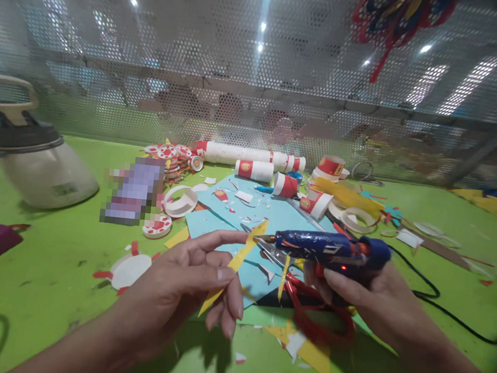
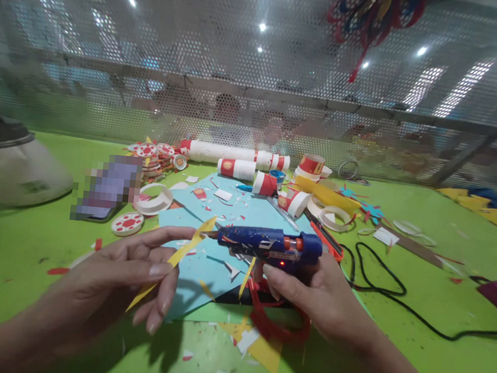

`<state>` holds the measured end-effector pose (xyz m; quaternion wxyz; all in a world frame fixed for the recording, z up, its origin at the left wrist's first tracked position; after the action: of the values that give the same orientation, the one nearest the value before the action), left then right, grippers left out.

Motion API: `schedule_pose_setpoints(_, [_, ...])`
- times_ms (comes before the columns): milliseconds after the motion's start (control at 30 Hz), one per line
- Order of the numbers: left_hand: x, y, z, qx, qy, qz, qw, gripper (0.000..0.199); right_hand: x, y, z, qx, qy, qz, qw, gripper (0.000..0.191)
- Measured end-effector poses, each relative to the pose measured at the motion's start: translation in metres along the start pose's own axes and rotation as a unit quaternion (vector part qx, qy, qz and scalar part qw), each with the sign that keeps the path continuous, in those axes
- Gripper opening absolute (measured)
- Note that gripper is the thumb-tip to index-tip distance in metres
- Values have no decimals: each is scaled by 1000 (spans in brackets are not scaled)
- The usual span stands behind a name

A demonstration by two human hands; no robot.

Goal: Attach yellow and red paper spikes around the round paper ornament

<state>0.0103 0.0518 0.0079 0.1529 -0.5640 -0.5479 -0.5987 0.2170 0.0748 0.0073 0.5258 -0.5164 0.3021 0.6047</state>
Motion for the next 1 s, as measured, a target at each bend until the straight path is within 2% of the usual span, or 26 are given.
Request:
schedule_pose_setpoints(133, [1,-1,1,11,2,6,1000,49,0,-4,-3,15,-10,14,1000,22])
schedule_pose_setpoints(400, [-1,1,1,5,0,5,1000,45,-4,10,-1,-25,20,0,999,18])
schedule_pose_setpoints(600, [-1,0,1,13,-9,10,1000,49,0,-3,3,44,1,8,999,21])
schedule_pose_setpoints(733, [-3,0,2,-3,-25,23,999,62,3,-12,2,67,0,-1,998,24])
schedule_pose_setpoints(867, [3,-6,3,28,11,44,999,71,2,-32,10,89,-15,-130,987,32])
schedule_pose_setpoints(1000, [12,-11,4,74,61,81,992,74,8,-52,23,121,-16,-316,941,38])
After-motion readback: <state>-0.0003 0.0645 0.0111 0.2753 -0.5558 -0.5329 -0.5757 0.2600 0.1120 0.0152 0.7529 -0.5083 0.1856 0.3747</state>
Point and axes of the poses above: each hand's wrist, its own z-axis towards the middle knuckle, its own y-axis out of the palm, x = y × z, the point moved 7 cm from there along z, towards the middle knuckle, and after that the axes turned 10 degrees about -y, right-handed, at the moved point
